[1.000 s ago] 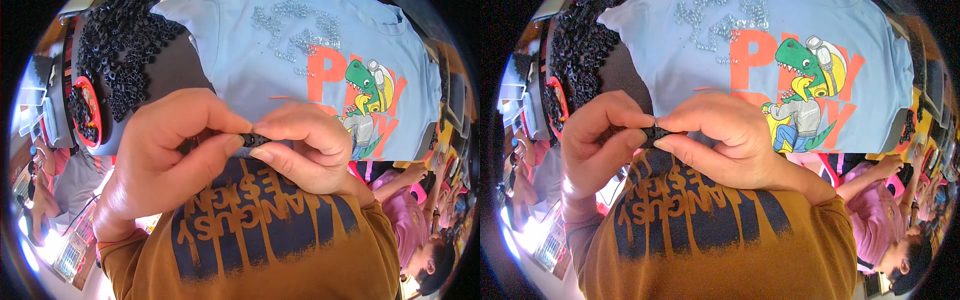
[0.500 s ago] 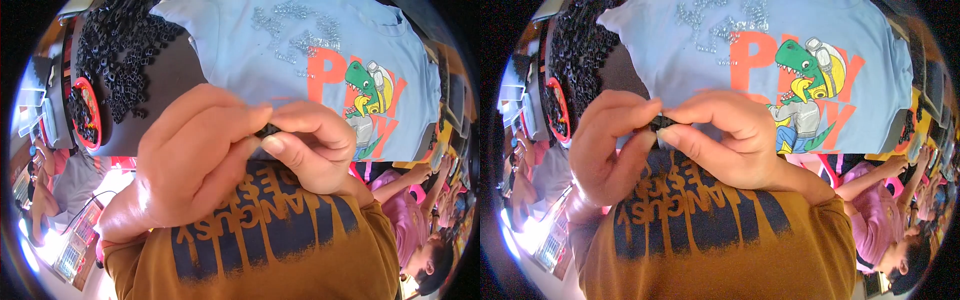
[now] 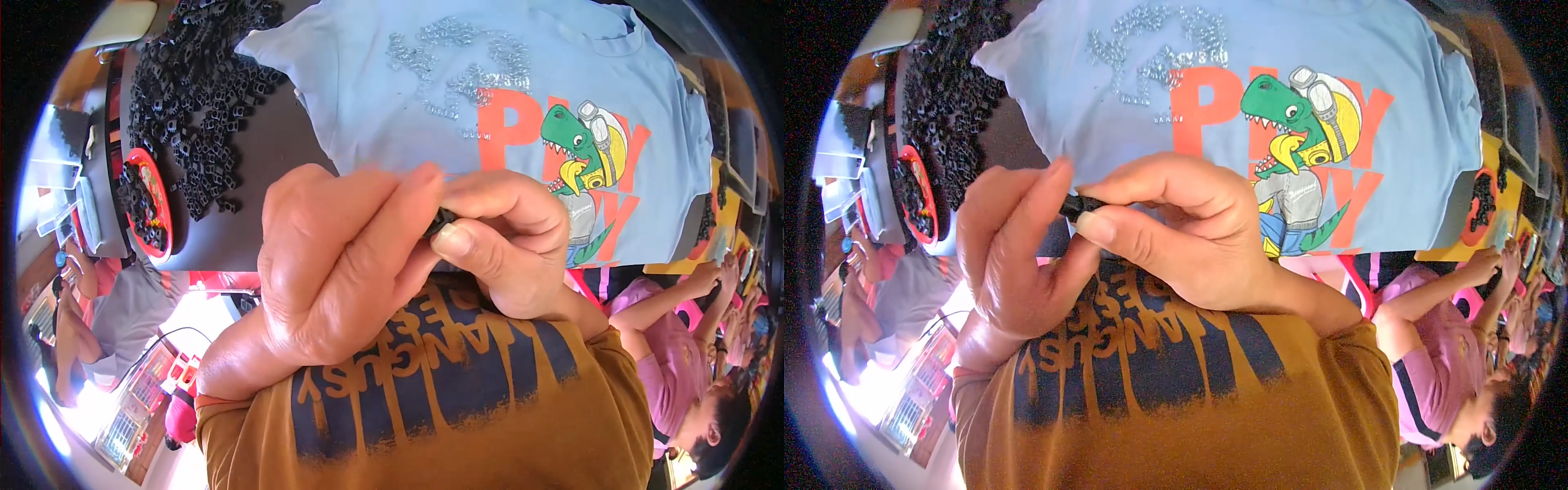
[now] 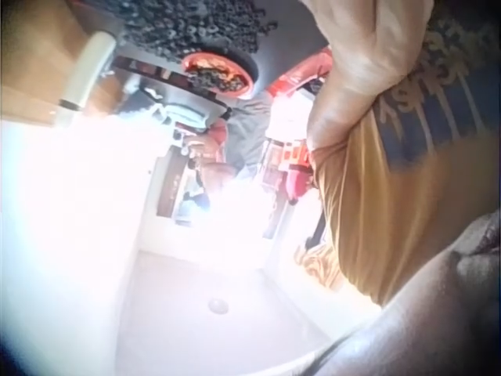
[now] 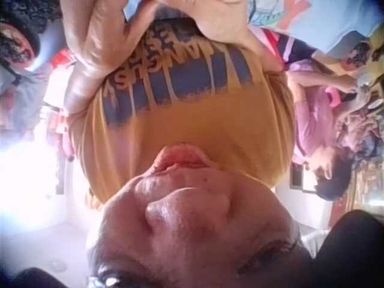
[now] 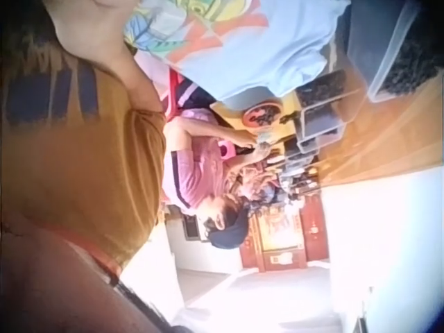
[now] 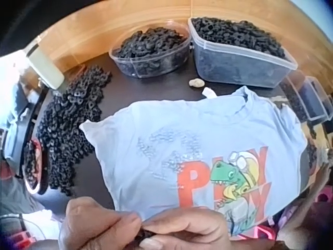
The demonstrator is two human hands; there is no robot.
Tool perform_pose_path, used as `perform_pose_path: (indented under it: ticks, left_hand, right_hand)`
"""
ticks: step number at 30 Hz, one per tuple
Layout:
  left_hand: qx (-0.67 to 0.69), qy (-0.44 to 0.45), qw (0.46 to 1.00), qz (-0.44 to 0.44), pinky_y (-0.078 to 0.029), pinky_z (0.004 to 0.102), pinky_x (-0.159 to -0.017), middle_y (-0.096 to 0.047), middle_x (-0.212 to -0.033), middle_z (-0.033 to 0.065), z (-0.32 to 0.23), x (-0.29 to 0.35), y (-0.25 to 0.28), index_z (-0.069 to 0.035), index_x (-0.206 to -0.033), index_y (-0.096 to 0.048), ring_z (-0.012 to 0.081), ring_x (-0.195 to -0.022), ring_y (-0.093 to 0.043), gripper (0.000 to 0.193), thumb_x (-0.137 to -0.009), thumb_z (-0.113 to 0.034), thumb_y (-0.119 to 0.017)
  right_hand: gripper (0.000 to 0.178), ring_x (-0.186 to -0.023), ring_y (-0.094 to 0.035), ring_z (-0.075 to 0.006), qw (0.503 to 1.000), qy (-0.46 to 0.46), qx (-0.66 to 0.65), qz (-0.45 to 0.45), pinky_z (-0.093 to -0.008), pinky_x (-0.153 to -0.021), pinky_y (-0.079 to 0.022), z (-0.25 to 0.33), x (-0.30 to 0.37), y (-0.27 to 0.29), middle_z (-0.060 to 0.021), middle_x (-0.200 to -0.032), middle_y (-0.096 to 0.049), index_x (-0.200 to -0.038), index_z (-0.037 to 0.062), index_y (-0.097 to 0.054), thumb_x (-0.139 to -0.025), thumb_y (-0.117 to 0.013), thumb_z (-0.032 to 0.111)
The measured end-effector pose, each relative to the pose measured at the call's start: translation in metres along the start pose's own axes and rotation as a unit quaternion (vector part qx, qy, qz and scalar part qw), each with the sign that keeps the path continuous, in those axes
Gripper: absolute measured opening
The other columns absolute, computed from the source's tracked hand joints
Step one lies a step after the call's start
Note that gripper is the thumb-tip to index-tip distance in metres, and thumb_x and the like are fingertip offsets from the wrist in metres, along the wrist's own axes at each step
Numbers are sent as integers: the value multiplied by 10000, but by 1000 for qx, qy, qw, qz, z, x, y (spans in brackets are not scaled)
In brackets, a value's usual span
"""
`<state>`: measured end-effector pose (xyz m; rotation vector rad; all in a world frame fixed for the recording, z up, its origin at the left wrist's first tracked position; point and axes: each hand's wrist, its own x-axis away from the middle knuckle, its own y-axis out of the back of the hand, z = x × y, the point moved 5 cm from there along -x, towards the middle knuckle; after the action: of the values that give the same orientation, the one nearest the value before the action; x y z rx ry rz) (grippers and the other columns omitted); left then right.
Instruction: Assembling small silver metal contacts into black plastic housings by hand.
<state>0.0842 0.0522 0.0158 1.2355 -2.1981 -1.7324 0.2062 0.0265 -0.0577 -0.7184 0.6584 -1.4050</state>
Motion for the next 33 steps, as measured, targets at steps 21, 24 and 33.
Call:
perform_pose_path:
  ticks: [21, 24, 33]
  left_hand:
    - [-25, -102, 993, -55, -458, 323, -623, -560, -877, 68, -5, -1, -3, 49, -1024, -612, 173, -660, -554, 389, -667, -64, -718]
    - [-36, -120, 990, -72, -461, 326, -626, -555, -848, 60, -6, -3, -1, 42, -1011, -615, 176, -658, -552, 392, -647, -53, -725]
    - [55, 15, 995, -76, -431, 299, -599, -552, -773, 72, 51, -85, 26, -19, -972, -622, 182, -626, -498, 379, -610, -44, -729]
  right_hand:
    - [114, -811, -629, -124, 988, 30, 144, 42, -240, -698, -494, 9, -2, -2, -89, -890, -666, -954, -32, -633, -843, -608, -31]
    - [147, -852, -621, -118, 989, 22, 132, 61, -233, -722, -487, 7, 0, 0, -100, -949, -659, -991, -30, -623, -848, -593, -43]
    - [239, -980, -602, -195, 989, -6, 132, 66, -337, -870, -460, 10, 3, 2, -152, -1050, -627, -1125, -43, -552, -910, -501, 46]
